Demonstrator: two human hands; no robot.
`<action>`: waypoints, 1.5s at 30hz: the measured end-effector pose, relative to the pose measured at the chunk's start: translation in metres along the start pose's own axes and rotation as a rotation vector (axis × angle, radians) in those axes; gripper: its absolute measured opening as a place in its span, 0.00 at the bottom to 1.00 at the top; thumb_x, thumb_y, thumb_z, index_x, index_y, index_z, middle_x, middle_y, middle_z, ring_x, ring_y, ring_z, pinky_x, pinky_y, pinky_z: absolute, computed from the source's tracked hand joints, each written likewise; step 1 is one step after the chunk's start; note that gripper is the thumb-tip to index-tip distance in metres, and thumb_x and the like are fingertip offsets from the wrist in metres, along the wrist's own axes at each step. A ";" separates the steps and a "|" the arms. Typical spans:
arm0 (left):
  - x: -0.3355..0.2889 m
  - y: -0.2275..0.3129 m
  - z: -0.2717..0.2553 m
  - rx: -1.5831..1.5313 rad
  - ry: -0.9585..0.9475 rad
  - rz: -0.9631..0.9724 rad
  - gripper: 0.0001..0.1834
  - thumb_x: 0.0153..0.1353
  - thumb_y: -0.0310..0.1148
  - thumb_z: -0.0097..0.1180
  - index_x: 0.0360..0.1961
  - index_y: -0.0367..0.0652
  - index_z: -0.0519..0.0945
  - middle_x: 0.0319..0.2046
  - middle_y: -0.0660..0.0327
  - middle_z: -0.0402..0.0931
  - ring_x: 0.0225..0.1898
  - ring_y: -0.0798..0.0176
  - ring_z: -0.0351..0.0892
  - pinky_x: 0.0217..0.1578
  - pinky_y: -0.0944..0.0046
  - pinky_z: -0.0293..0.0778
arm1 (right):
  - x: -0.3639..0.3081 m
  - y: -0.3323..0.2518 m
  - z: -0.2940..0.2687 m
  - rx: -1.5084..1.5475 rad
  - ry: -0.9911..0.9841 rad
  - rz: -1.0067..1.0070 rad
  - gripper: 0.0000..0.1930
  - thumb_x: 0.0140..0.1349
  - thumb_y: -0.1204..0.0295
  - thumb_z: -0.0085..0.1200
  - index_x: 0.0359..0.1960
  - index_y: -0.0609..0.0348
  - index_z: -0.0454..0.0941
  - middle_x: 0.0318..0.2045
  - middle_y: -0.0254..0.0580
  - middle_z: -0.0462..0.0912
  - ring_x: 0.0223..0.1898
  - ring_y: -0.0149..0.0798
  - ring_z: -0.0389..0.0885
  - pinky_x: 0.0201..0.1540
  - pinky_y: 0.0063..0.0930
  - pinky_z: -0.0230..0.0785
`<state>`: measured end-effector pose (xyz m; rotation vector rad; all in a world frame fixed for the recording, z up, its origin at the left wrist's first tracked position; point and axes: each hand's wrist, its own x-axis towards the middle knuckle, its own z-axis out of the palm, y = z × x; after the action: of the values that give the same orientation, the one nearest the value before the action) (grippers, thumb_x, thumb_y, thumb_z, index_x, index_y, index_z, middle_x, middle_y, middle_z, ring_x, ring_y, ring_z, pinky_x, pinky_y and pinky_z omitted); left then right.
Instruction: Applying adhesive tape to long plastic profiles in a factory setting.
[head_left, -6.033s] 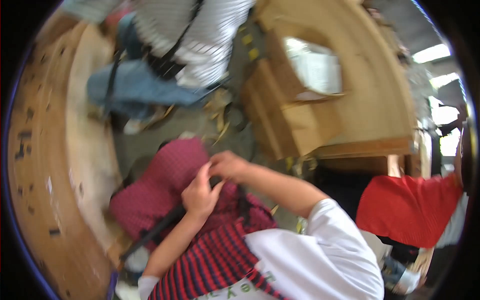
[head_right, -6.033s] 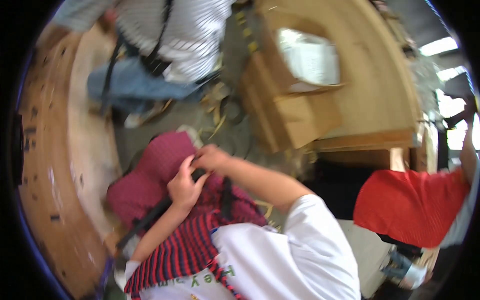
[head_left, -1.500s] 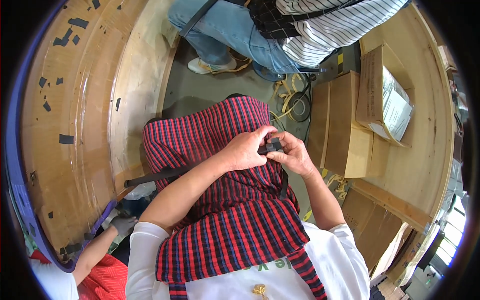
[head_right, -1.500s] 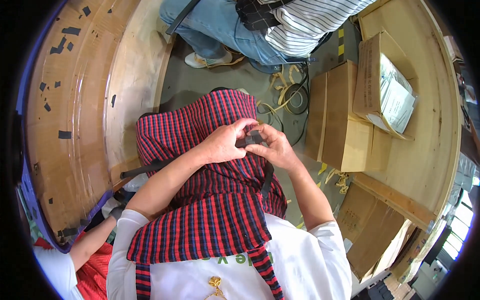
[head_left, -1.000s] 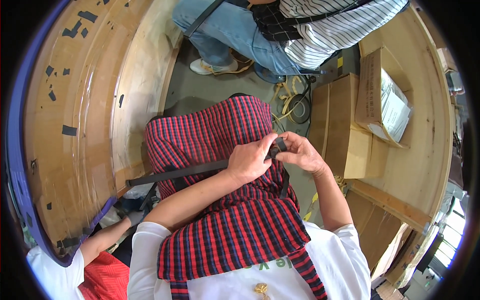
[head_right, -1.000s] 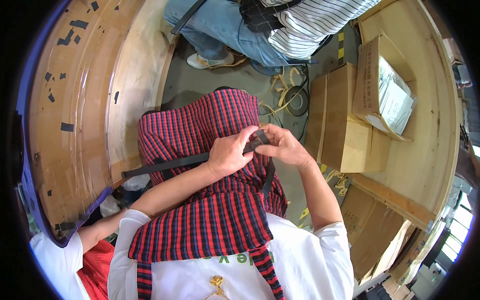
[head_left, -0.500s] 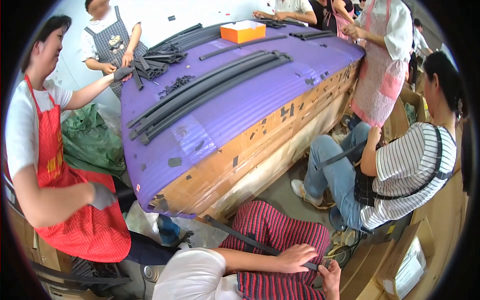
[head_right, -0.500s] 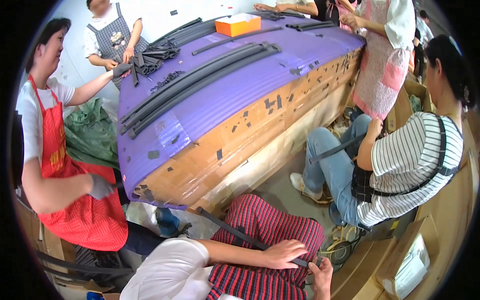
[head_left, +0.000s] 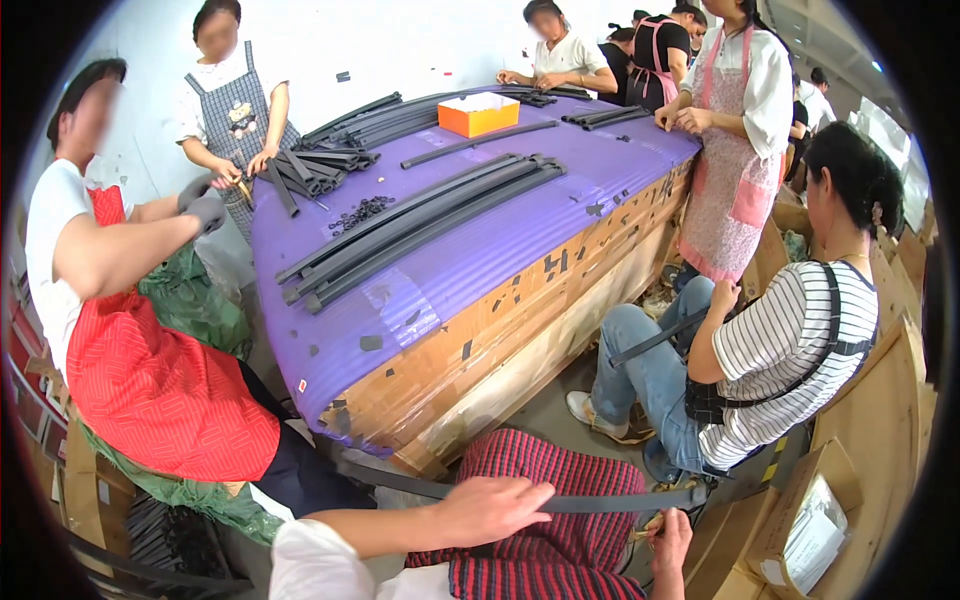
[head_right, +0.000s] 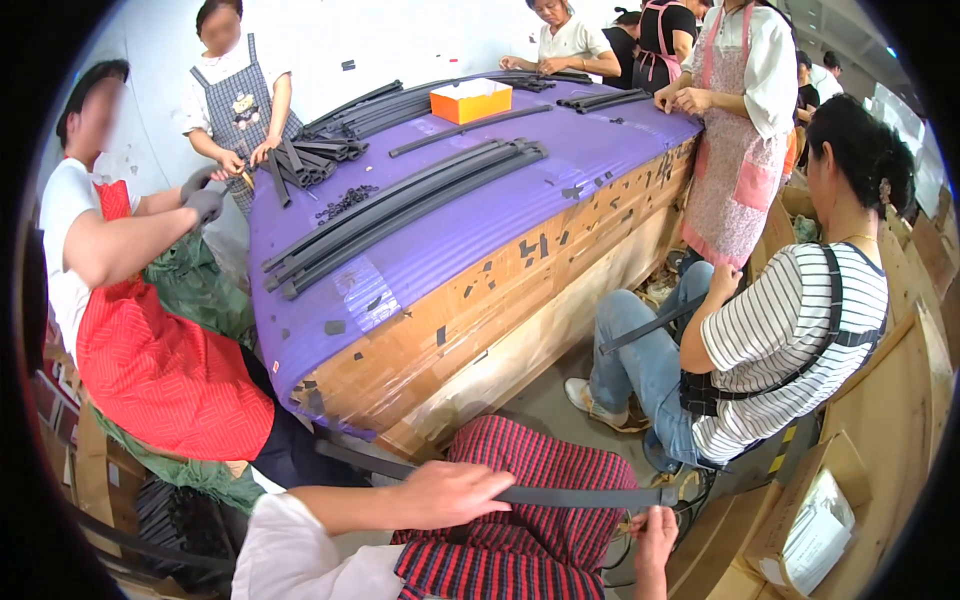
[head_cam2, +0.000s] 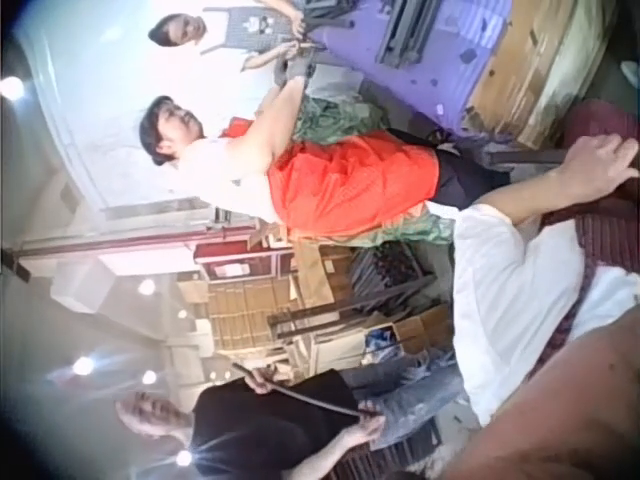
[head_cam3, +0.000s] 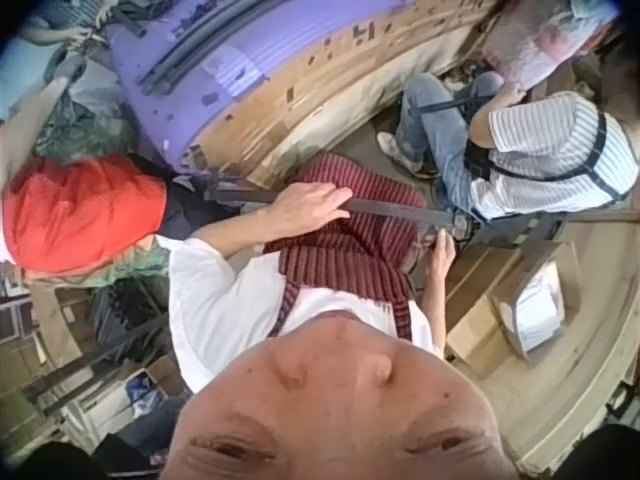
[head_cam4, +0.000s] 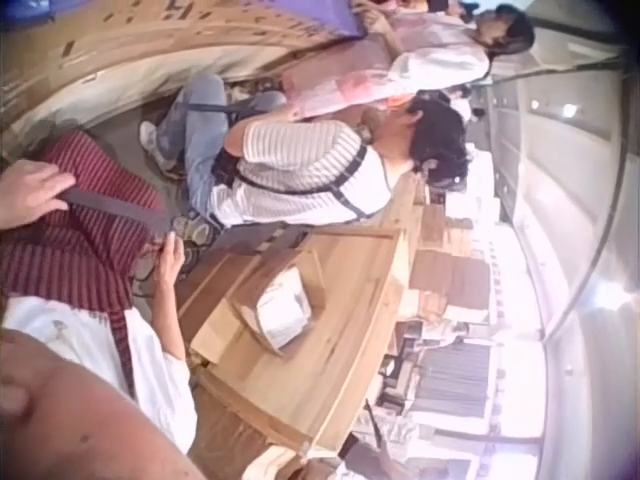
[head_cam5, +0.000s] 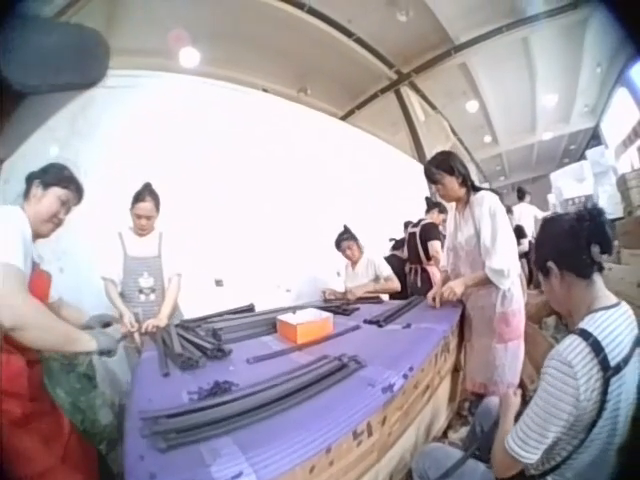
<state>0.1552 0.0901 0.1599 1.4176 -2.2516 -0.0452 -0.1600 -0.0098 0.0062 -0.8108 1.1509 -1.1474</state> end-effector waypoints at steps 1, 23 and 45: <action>0.003 0.007 -0.034 0.081 0.035 -0.011 0.17 0.55 0.44 0.52 0.38 0.41 0.70 0.19 0.63 0.65 0.18 0.65 0.70 0.17 0.67 0.68 | 0.001 0.002 0.007 -0.088 -0.040 0.023 0.08 0.60 0.66 0.48 0.31 0.57 0.69 0.17 0.35 0.75 0.14 0.26 0.70 0.16 0.16 0.61; 0.166 -0.226 -0.165 0.703 0.204 -0.528 0.16 0.53 0.44 0.53 0.35 0.43 0.75 0.32 0.55 0.71 0.39 0.52 0.72 0.37 0.53 0.71 | 0.009 0.053 0.071 -0.907 -0.155 -0.500 0.09 0.49 0.67 0.56 0.29 0.56 0.75 0.21 0.49 0.78 0.26 0.49 0.79 0.29 0.37 0.70; 0.192 -0.232 -0.172 0.731 0.304 -0.519 0.12 0.56 0.39 0.48 0.30 0.40 0.74 0.33 0.53 0.73 0.38 0.53 0.73 0.37 0.53 0.69 | 0.019 0.050 0.086 -0.881 -0.114 -0.550 0.06 0.46 0.71 0.57 0.24 0.59 0.75 0.15 0.47 0.75 0.20 0.44 0.78 0.23 0.32 0.68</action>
<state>0.3532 -0.1445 0.3209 2.1658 -1.6505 0.8369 -0.0641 -0.0205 -0.0238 -1.9346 1.3844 -0.9749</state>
